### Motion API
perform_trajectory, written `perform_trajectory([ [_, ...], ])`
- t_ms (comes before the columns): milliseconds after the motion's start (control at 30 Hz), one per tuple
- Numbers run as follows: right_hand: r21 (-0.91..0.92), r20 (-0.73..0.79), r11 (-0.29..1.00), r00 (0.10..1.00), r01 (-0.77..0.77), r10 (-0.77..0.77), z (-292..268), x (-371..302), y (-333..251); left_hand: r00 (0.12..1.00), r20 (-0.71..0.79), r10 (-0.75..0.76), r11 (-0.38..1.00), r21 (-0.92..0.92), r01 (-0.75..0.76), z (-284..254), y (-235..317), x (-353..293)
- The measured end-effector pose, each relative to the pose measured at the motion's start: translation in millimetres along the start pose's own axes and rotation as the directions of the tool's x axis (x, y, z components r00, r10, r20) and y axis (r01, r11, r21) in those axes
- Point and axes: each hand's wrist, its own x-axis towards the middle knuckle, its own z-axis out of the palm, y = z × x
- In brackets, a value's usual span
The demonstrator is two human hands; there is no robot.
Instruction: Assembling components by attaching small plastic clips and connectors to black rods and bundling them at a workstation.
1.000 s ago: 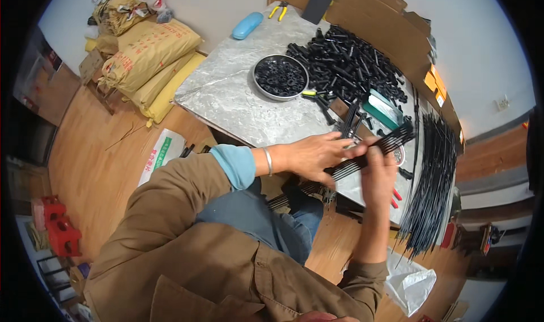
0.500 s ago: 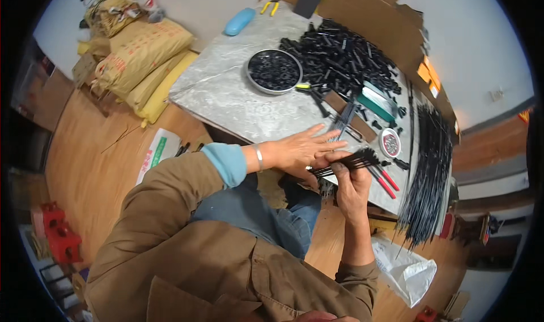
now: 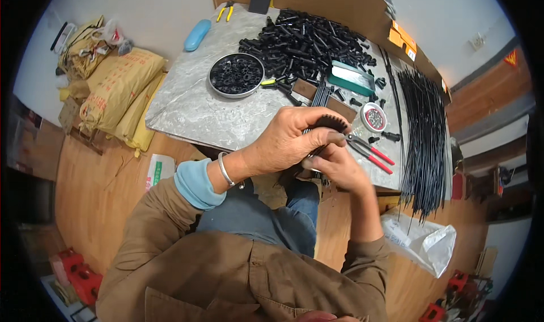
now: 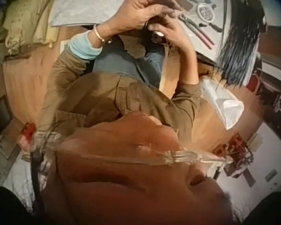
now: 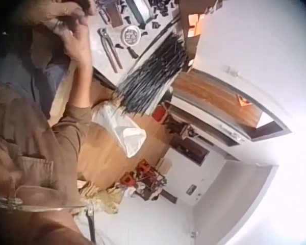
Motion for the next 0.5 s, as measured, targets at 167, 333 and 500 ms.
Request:
perform_trajectory([
  [167,-0.472,-0.555,0.863,0.821,-0.18,-0.132,-68,40,21,0.997,-0.075,0.025,1.0,0.021,-0.023,6,0,0],
  [333,-0.685,-0.613,0.586,0.777,-0.433,-0.143,-70,85,34,0.996,-0.087,0.035,0.999,0.014,-0.034,12,0,3],
  [500,-0.717,-0.614,0.541,0.766,-0.441,-0.189,-82,93,28,0.995,-0.08,0.064,0.998,0.012,-0.063,12,2,-1],
])
